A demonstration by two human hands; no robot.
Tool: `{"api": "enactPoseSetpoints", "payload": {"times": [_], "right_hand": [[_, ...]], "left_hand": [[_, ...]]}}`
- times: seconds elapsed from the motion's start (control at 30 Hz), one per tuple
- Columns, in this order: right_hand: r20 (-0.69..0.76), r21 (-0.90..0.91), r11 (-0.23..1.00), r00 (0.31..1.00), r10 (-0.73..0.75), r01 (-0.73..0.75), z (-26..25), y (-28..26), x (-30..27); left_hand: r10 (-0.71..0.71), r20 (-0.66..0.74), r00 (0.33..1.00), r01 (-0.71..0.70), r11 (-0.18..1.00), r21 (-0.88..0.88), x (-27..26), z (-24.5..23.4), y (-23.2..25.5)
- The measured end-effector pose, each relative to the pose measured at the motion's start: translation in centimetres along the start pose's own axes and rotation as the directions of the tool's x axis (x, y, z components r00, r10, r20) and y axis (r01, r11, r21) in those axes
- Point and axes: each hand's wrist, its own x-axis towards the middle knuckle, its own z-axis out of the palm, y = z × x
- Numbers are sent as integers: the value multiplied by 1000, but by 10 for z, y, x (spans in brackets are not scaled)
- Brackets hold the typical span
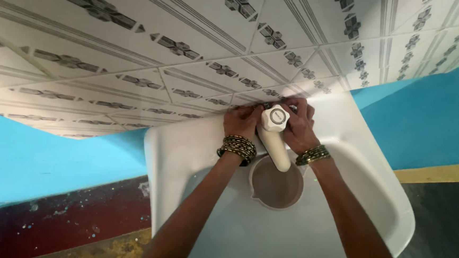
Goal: The person cleans a sink and faucet by hand using a plastic cup and a abrasive pad, rinsing the surfaces with water.
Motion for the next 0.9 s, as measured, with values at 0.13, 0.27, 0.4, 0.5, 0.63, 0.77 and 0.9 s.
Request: {"api": "enactPoseSetpoints", "payload": {"times": [0.13,0.27,0.4,0.5,0.63,0.77,0.9], "right_hand": [[-219,385,923,973,77,14,-5,-13,-6],[-52,689,688,931,360,-228,-9,-18,-4],[-83,441,893,987,135,-85,-12,-15,7],[-87,370,928,992,88,-50,-5,-21,10],[-52,360,930,994,100,-74,-3,-18,9],[-93,282,959,994,51,-23,-10,-13,10],[-11,620,761,969,249,-188,-13,-2,11]], "left_hand": [[20,-120,993,8,974,224,-8,-9,3],[1,-9,1000,2,938,346,-27,-39,16],[48,123,991,-118,739,663,-26,-47,35],[161,144,977,-215,670,711,-38,-47,45],[582,314,750,-589,373,716,-57,-49,48],[609,475,635,-689,168,705,-36,-49,34],[574,514,638,-722,211,659,-21,-48,14]]}}
